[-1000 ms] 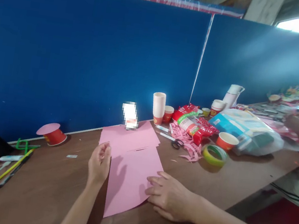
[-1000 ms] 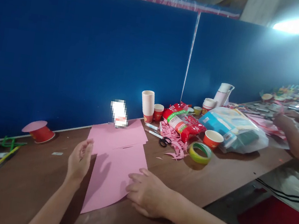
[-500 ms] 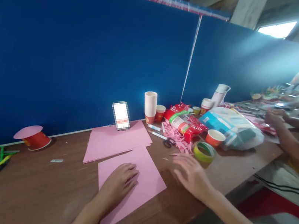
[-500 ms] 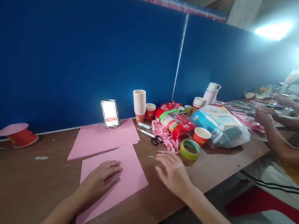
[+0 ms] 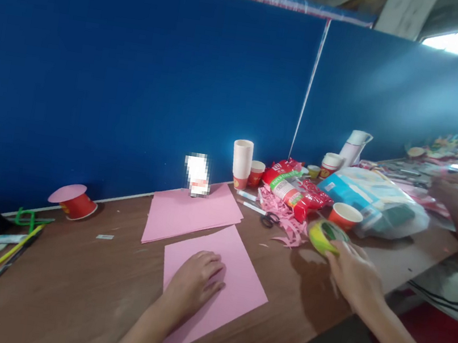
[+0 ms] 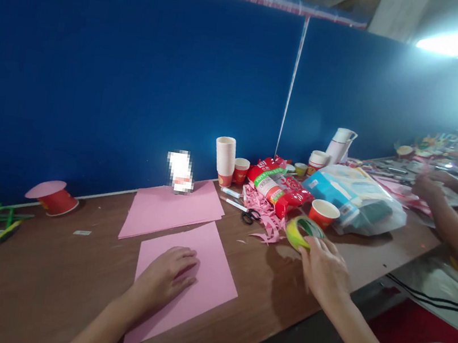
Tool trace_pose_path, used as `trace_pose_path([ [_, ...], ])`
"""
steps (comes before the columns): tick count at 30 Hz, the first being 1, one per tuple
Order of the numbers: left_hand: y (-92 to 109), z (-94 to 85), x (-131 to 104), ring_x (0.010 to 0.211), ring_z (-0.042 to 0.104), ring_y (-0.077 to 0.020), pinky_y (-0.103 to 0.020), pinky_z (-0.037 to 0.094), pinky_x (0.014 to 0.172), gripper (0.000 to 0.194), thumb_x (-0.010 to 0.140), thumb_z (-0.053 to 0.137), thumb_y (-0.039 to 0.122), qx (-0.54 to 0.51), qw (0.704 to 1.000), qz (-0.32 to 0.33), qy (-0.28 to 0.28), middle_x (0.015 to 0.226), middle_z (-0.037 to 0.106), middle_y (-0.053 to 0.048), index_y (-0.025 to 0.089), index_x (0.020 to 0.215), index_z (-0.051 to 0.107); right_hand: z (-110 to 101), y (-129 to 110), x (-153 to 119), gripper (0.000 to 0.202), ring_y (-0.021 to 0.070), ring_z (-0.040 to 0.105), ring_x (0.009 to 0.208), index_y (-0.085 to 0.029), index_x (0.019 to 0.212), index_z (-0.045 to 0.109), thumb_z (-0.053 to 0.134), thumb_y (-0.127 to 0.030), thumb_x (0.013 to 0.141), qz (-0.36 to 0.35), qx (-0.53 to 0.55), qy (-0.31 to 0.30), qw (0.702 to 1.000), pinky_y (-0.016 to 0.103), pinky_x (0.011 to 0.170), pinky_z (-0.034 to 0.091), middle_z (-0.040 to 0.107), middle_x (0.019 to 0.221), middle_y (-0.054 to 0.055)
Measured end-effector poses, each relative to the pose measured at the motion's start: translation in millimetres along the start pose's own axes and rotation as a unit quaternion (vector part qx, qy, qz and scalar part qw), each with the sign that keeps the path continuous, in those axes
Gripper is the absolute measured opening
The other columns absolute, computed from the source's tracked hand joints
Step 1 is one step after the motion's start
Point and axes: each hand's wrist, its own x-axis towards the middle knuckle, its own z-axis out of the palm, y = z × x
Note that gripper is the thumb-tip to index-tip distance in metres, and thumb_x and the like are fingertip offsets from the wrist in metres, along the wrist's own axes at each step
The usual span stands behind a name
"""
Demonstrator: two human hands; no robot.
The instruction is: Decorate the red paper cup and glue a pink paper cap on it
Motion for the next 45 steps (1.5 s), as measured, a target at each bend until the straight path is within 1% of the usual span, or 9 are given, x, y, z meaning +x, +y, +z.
trace_pose_path([
  [3, 0.1, 1.3, -0.5, 0.112, 0.054, -0.0238, -0.044, 0.044, 0.098, 0.028, 0.083, 0.058, 0.033, -0.003, 1.000, 0.000, 0.003, 0.118, 0.062, -0.008, 0.022, 0.109, 0.062, -19.2, -21.1, 0.8, 0.018, 0.0289, 0.061, 0.085, -0.017, 0.096, 0.056, 0.044, -0.029, 0.088, -0.037, 0.068, 0.041, 0.996, 0.039, 0.071, 0.048, 0.065, 0.086, 0.012],
  [7, 4.0, -1.3, 0.1, 0.113, 0.053, -0.0246, -0.047, 0.039, 0.102, 0.028, 0.082, 0.057, 0.028, -0.016, 1.000, 0.015, 0.016, 0.120, 0.061, -0.008, 0.023, 0.110, 0.061, -36.5, -75.0, 14.1, 0.014, 0.0264, 0.058, 0.095, -0.018, 0.099, 0.057, 0.048, -0.023, 0.089, -0.132, 0.209, 0.062, 0.967, 0.038, 0.081, 0.047, 0.066, 0.093, 0.011],
  [14, 22.9, -4.3, 2.1, 0.092, 0.060, -0.0196, -0.033, 0.047, 0.083, 0.022, 0.083, 0.051, 0.023, -0.048, 0.996, 0.068, 0.018, 0.103, 0.067, -0.007, 0.020, 0.101, 0.063, -36.8, -179.7, 51.8, 0.016, 0.0225, 0.059, 0.087, -0.019, 0.099, 0.062, 0.057, -0.016, 0.084, -0.240, 0.313, -0.080, 0.915, 0.034, 0.079, 0.044, 0.067, 0.088, 0.007],
  [18, 35.3, 3.1, 1.0, 0.069, 0.059, -0.0162, -0.027, 0.046, 0.068, 0.017, 0.082, 0.053, 0.028, -0.047, 0.991, 0.102, -0.066, 0.070, 0.066, -0.003, 0.019, 0.072, 0.063, -36.4, -221.6, 66.9, 0.019, 0.0203, 0.060, 0.087, -0.020, 0.103, 0.063, 0.058, -0.022, 0.085, -0.322, 0.309, -0.136, 0.885, 0.030, 0.077, 0.042, 0.069, 0.089, 0.005],
  [21, 37.6, 7.7, -0.1, 0.063, 0.057, -0.0156, -0.025, 0.042, 0.060, 0.013, 0.079, 0.057, 0.025, -0.053, 0.993, 0.068, -0.075, 0.070, 0.066, -0.005, 0.017, 0.071, 0.063, -32.6, -243.9, 70.9, 0.014, 0.0203, 0.061, 0.084, -0.021, 0.097, 0.065, 0.061, -0.024, 0.084, -0.377, 0.286, -0.169, 0.865, 0.030, 0.074, 0.041, 0.070, 0.088, 0.004],
  [27, 32.2, 15.9, -2.3, 0.063, 0.057, -0.0130, -0.024, 0.038, 0.057, 0.007, 0.076, 0.058, 0.017, -0.101, 0.990, 0.068, -0.073, 0.072, 0.068, 0.000, 0.018, 0.074, 0.064, -9.3, -253.6, 71.8, 0.009, 0.0197, 0.062, 0.079, -0.020, 0.083, 0.067, 0.069, -0.026, 0.076, -0.413, 0.333, -0.220, 0.819, 0.030, 0.073, 0.044, 0.069, 0.081, 0.003],
  [33, 28.5, 28.9, -1.1, 0.071, 0.062, -0.0154, -0.026, 0.043, 0.066, 0.008, 0.077, 0.061, 0.023, -0.089, 0.990, 0.083, -0.072, 0.078, 0.071, -0.001, 0.018, 0.080, 0.067, 14.4, -243.1, 64.2, 0.063, 0.0271, 0.045, 0.122, -0.019, 0.122, 0.052, 0.076, -0.043, 0.068, -0.280, 0.532, -0.120, 0.790, 0.044, 0.104, 0.034, 0.054, 0.127, 0.012],
  [39, 25.9, 23.9, 0.4, 0.088, 0.065, -0.0162, -0.025, 0.046, 0.081, 0.021, 0.086, 0.052, 0.029, -0.164, 0.981, 0.084, -0.066, 0.093, 0.072, -0.004, 0.017, 0.092, 0.068, 33.9, -248.1, 56.7, 0.090, 0.0297, 0.043, 0.127, -0.018, 0.136, 0.033, 0.081, -0.033, 0.062, -0.163, 0.611, -0.255, 0.731, 0.047, 0.105, 0.035, 0.044, 0.138, 0.016],
  [45, 26.2, 21.7, 0.5, 0.090, 0.065, -0.0168, -0.026, 0.047, 0.083, 0.022, 0.086, 0.052, 0.026, -0.175, 0.979, 0.073, -0.080, 0.095, 0.072, -0.005, 0.016, 0.094, 0.069, 36.6, -250.9, 55.3, 0.087, 0.0276, 0.041, 0.128, -0.021, 0.136, 0.035, 0.081, -0.025, 0.062, -0.143, 0.629, -0.269, 0.715, 0.045, 0.108, 0.032, 0.044, 0.139, 0.012],
])
